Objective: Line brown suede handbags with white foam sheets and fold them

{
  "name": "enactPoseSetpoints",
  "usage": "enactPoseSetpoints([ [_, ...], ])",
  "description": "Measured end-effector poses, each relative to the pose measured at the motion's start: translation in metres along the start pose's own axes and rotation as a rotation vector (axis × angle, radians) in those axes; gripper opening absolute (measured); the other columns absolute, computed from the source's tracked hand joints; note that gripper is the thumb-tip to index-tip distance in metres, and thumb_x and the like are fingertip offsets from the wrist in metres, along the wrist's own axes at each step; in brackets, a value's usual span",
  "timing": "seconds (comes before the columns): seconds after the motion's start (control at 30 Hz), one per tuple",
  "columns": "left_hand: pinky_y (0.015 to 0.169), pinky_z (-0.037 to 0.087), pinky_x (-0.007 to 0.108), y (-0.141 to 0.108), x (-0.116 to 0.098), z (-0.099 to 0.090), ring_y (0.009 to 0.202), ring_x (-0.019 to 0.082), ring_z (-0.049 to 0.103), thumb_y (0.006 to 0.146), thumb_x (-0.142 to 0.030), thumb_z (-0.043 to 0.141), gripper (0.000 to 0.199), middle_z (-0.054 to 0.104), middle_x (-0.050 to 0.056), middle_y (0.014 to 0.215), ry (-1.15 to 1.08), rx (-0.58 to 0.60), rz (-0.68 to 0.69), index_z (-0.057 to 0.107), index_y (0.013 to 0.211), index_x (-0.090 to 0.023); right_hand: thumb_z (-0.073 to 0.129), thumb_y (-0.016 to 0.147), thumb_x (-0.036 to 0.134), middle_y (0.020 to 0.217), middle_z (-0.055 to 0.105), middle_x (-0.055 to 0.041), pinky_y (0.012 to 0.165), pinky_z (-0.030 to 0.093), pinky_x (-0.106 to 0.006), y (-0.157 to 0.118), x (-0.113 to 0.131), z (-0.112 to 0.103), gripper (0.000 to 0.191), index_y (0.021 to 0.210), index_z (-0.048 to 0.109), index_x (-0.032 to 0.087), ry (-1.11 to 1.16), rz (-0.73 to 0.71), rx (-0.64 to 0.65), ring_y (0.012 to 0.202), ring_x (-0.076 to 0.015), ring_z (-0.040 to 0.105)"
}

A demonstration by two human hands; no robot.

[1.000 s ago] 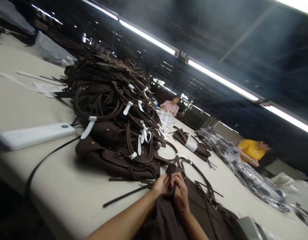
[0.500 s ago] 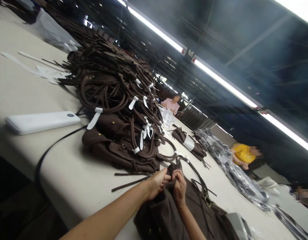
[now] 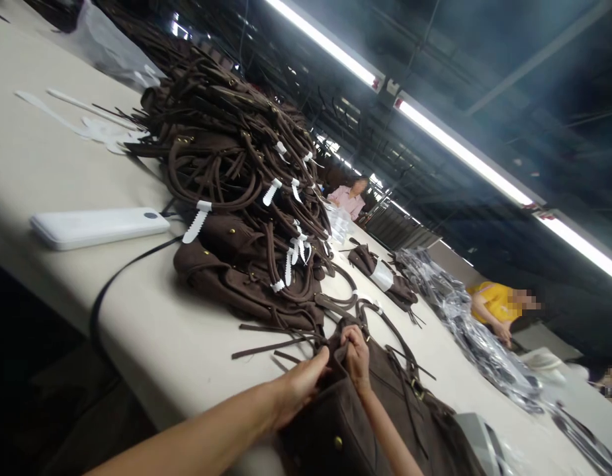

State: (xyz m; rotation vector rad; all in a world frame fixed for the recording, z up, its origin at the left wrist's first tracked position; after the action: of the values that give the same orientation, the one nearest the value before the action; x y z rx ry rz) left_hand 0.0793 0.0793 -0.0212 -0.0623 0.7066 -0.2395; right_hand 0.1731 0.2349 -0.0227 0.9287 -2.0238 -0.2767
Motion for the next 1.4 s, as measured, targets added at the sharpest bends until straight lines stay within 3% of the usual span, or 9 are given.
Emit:
enactPoseSetpoints([
  [0.13, 0.096, 0.04, 0.035, -0.055, 0.006, 0.008, 0.095, 0.028, 0.061, 0.084, -0.059, 0.051, 0.039, 0.071, 0.004, 0.084, 0.438, -0.225, 0.312, 0.07, 0.085, -0.025, 0.037, 0.073, 0.016, 0.073, 0.053, -0.0023, 0.075, 0.039, -0.033, 0.005, 0.011, 0.008, 0.015, 0.063, 0.046, 0.023, -0.086, -0.07, 0.14, 0.077, -0.0196, 0.05],
  [0.23, 0.091, 0.04, 0.034, -0.069, 0.015, 0.013, 0.092, 0.029, 0.059, 0.08, -0.057, 0.058, 0.031, 0.069, 0.006, 0.085, 0.606, -0.38, 0.403, 0.068, 0.079, -0.027, 0.037, 0.072, 0.015, 0.078, 0.057, -0.0033, 0.081, 0.04, -0.035, 0.006, 0.019, 0.012, 0.017, 0.069, 0.053, 0.022, -0.16, -0.096, 0.276, 0.083, -0.0206, 0.052],
  [0.47, 0.075, 0.039, 0.033, -0.061, -0.005, 0.03, 0.084, 0.026, 0.058, 0.087, -0.062, 0.042, 0.044, 0.063, 0.005, 0.08, 0.735, -0.51, 0.274, 0.056, 0.068, -0.024, 0.047, 0.088, 0.034, 0.129, 0.054, -0.0113, 0.099, 0.037, -0.045, -0.012, 0.015, 0.025, 0.044, 0.13, 0.049, 0.022, -0.359, -0.092, 0.239, 0.118, -0.0265, 0.049],
  [0.67, 0.08, 0.043, 0.035, -0.043, -0.013, 0.041, 0.089, 0.026, 0.061, 0.081, -0.028, 0.059, 0.033, 0.064, 0.006, 0.095, 0.807, -0.659, 0.49, 0.05, 0.112, -0.022, 0.047, 0.092, 0.036, 0.139, 0.045, -0.0134, 0.102, 0.034, -0.048, -0.022, 0.019, 0.032, 0.049, 0.139, 0.042, 0.022, -0.536, -0.121, 0.202, 0.126, -0.0281, 0.043],
  [0.93, 0.088, 0.047, 0.03, -0.068, -0.026, 0.017, 0.097, 0.018, 0.058, 0.095, -0.029, 0.046, 0.03, 0.06, 0.005, 0.099, 1.362, -0.045, 0.627, 0.06, 0.121, -0.026, 0.047, 0.093, 0.04, 0.137, 0.046, -0.01, 0.098, 0.038, -0.043, -0.02, 0.03, 0.027, 0.045, 0.134, 0.049, 0.022, -0.532, -0.07, 0.218, 0.118, -0.0274, 0.043],
  [1.03, 0.104, 0.039, 0.044, -0.07, -0.043, 0.027, 0.121, 0.029, 0.047, 0.073, -0.043, 0.075, 0.043, 0.053, 0.009, 0.123, 1.543, 0.117, 0.636, 0.064, 0.111, -0.025, 0.047, 0.094, 0.039, 0.136, 0.047, -0.0093, 0.098, 0.038, -0.043, -0.021, 0.03, 0.027, 0.042, 0.132, 0.052, 0.021, -0.521, -0.064, 0.213, 0.116, -0.0272, 0.043],
  [1.13, 0.113, 0.024, 0.051, -0.062, -0.054, 0.048, 0.127, 0.034, 0.043, 0.064, -0.024, 0.082, 0.032, 0.056, 0.009, 0.125, 1.588, 0.314, 0.708, 0.066, 0.09, -0.024, 0.047, 0.095, 0.036, 0.136, 0.047, -0.0084, 0.098, 0.037, -0.042, -0.02, 0.03, 0.027, 0.039, 0.129, 0.054, 0.021, -0.511, -0.063, 0.216, 0.116, -0.0265, 0.043],
  [1.27, 0.085, 0.045, 0.037, -0.048, -0.05, 0.067, 0.082, 0.023, 0.059, 0.072, -0.003, 0.059, 0.02, 0.065, 0.004, 0.082, 1.854, 0.524, 0.714, 0.059, 0.08, -0.021, 0.049, 0.094, 0.039, 0.135, 0.048, -0.0069, 0.098, 0.038, -0.042, -0.02, 0.03, 0.025, 0.038, 0.127, 0.057, 0.023, -0.523, -0.067, 0.217, 0.114, -0.0265, 0.043],
  [1.4, 0.063, 0.039, 0.031, -0.047, -0.044, 0.062, 0.072, 0.018, 0.051, 0.081, -0.006, 0.05, 0.015, 0.062, 0.002, 0.081, 2.05, 0.48, 0.93, 0.053, 0.078, -0.02, 0.045, 0.095, 0.041, 0.136, 0.047, -0.0068, 0.1, 0.037, -0.042, -0.02, 0.029, 0.023, 0.039, 0.128, 0.055, 0.023, -0.491, -0.077, 0.227, 0.116, -0.026, 0.042],
])
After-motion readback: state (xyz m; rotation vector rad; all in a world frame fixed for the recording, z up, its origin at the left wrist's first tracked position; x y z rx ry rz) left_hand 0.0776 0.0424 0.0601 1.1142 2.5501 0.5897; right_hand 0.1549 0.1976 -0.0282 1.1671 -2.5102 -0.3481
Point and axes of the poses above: each hand's wrist, its own y-axis towards the middle knuckle, its own z-axis out of the palm, x = y × z, the point moved 3 cm from there along y, towards the middle knuckle
